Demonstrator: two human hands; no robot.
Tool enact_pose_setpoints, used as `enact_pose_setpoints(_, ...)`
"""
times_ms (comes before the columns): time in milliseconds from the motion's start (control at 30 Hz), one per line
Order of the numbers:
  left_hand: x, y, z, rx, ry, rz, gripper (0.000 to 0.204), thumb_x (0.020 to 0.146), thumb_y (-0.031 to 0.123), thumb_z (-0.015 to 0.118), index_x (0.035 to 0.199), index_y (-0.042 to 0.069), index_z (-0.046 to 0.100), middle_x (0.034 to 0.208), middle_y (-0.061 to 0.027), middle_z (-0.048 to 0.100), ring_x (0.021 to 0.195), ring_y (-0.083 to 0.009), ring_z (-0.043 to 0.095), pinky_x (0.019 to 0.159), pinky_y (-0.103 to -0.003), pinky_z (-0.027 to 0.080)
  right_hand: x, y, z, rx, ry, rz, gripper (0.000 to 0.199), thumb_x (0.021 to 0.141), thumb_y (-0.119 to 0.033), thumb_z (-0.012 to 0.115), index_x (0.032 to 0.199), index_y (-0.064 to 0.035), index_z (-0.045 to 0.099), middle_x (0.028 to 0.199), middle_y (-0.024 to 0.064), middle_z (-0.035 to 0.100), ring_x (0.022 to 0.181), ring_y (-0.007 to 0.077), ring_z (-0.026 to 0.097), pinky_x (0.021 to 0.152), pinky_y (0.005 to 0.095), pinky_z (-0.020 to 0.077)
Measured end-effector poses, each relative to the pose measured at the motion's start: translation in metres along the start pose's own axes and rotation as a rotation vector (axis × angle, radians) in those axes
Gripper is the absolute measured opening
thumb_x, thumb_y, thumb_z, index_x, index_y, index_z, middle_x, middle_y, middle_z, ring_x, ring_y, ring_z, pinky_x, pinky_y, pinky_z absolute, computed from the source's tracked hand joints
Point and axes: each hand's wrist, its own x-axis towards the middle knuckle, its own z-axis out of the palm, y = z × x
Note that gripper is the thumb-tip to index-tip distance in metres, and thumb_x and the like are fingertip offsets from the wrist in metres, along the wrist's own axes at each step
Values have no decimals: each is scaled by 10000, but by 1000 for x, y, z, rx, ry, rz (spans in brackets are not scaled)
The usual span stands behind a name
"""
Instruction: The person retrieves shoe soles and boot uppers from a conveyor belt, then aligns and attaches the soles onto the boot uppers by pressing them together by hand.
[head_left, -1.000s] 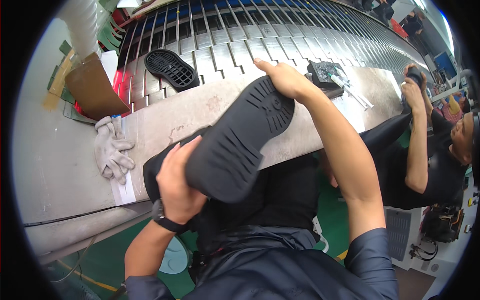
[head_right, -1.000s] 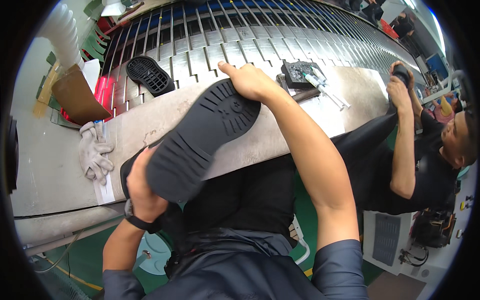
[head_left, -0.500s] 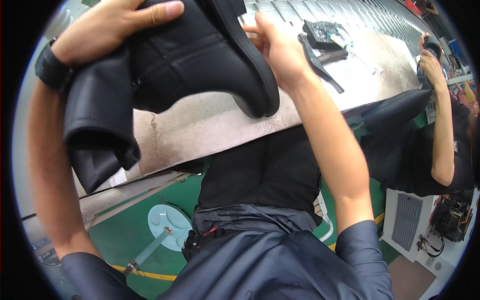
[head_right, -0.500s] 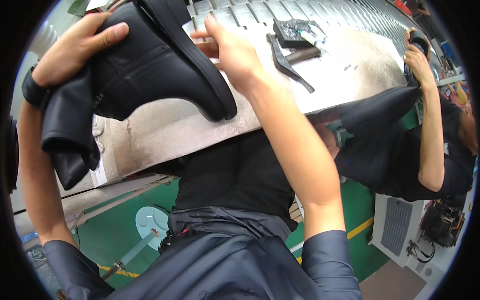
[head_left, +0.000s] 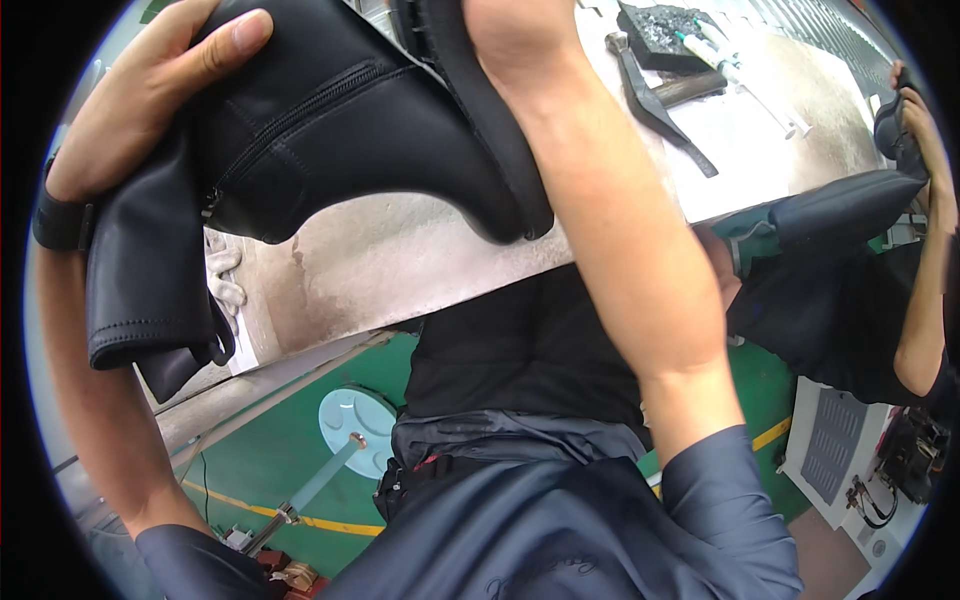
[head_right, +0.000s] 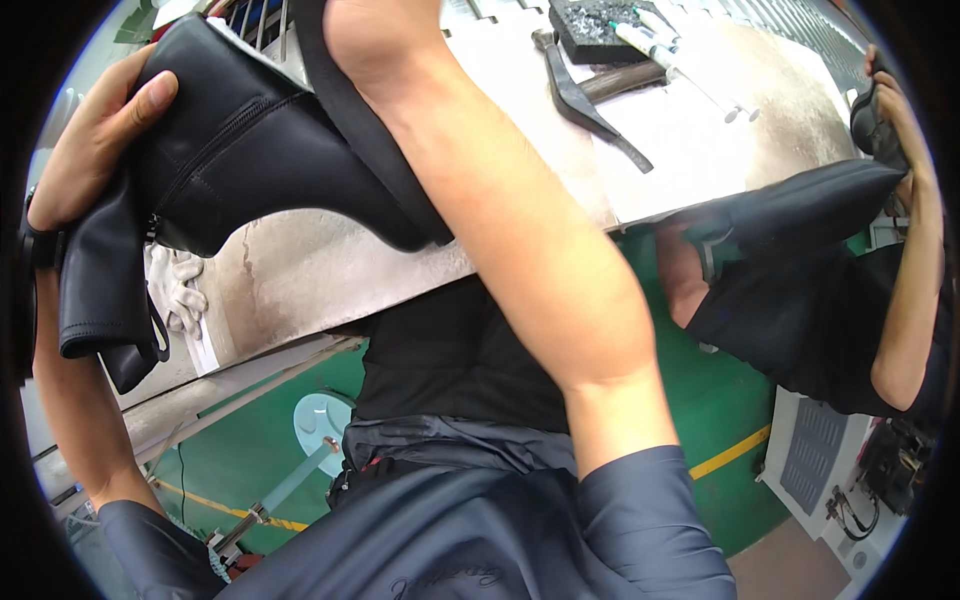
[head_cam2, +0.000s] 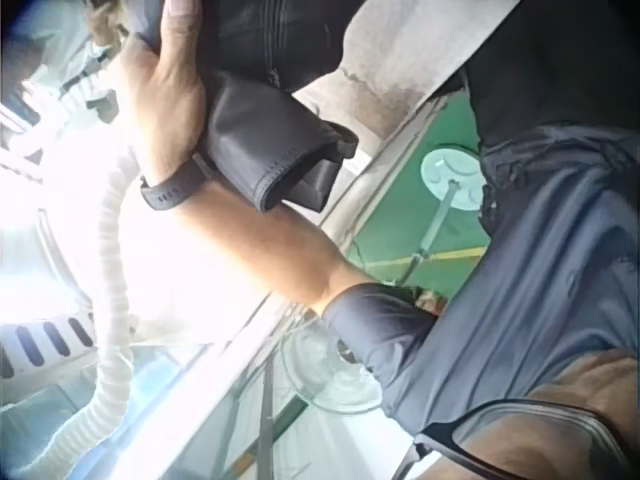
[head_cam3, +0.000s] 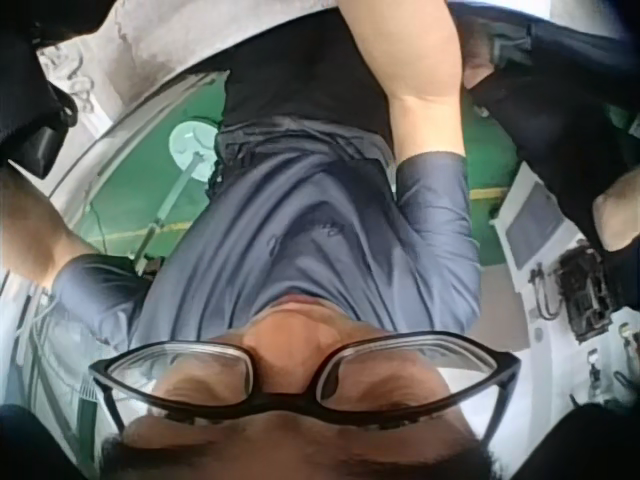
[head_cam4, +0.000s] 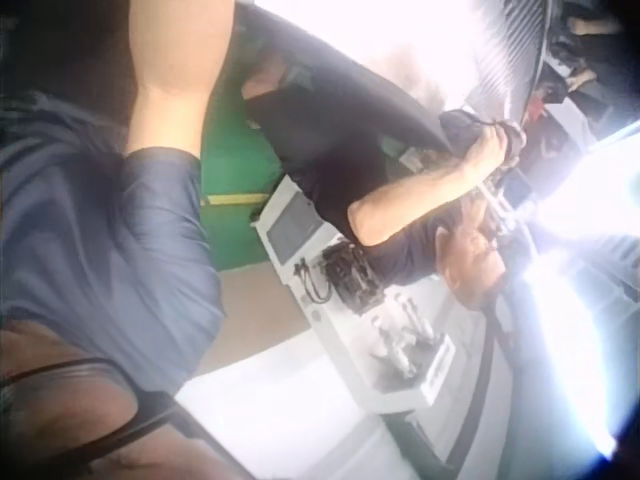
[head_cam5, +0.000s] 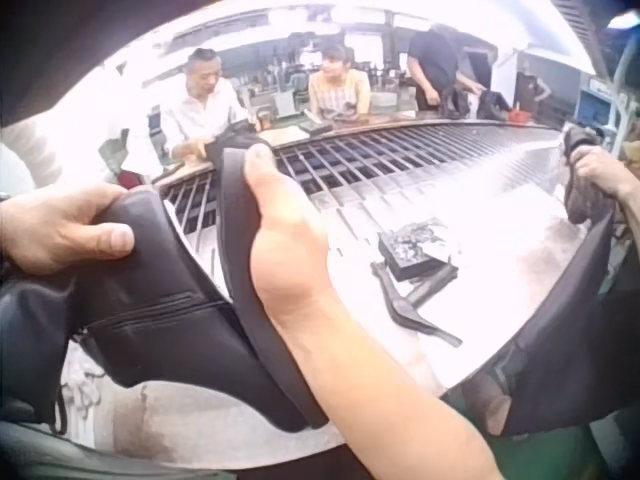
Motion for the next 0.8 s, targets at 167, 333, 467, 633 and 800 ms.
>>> enact_pose_setpoints(167, 5, 4, -11, 145, 33, -24, 684, 1088, 466, 666, 1549, -21, 531, 1397, -114, 660, 1282, -173, 623, 1129, -286, 462, -6, -1, -20, -484, -84, 85, 465, 1165, -387, 501, 1252, 20, 709, 1138, 68, 737, 1010, 148, 656, 922, 306, 510)
enact_pose_setpoints(333, 20, -6, -1, 256, 104, -27, 686, 1080, 485, 670, 1526, -24, 559, 1378, -121, 673, 1269, -166, 632, 1104, -274, 473, -96, -23, -29, -761, 78, 150, 586, 1165, -464, 465, 1263, 53, 721, 962, 86, 744, 967, 170, 682, 995, 358, 510)
enact_pose_setpoints(467, 17, 7, -8, 155, 54, -64, 692, 1077, 491, 673, 1516, -32, 567, 1373, -132, 673, 1258, -161, 637, 1094, -273, 480, -104, -31, -25, -849, -50, 139, 460, 1184, -330, 496, 1062, 64, 700, 740, 5, 545, 723, 137, 519, 1015, 367, 534)
enact_pose_setpoints(633, 16, 3, 3, 57, 58, -78, 710, 1069, 488, 687, 1506, -54, 549, 1348, -130, 671, 1232, -169, 639, 1089, -287, 487, -98, -40, -27, -1055, -170, 184, 465, 1183, -305, 480, 1104, 101, 693, 740, 80, 624, 733, 188, 611, 1080, 391, 532)
enact_pose_setpoints(800, 26, 1, 4, 43, -20, -35, 728, 1065, 480, 698, 1498, -81, 534, 1338, -129, 663, 1225, -167, 628, 1090, -298, 481, -97, -32, -29, -965, -97, 20, 467, 1141, -260, 550, 1300, 165, 660, 1044, 303, 766, 903, 439, 769, 977, 439, 574)
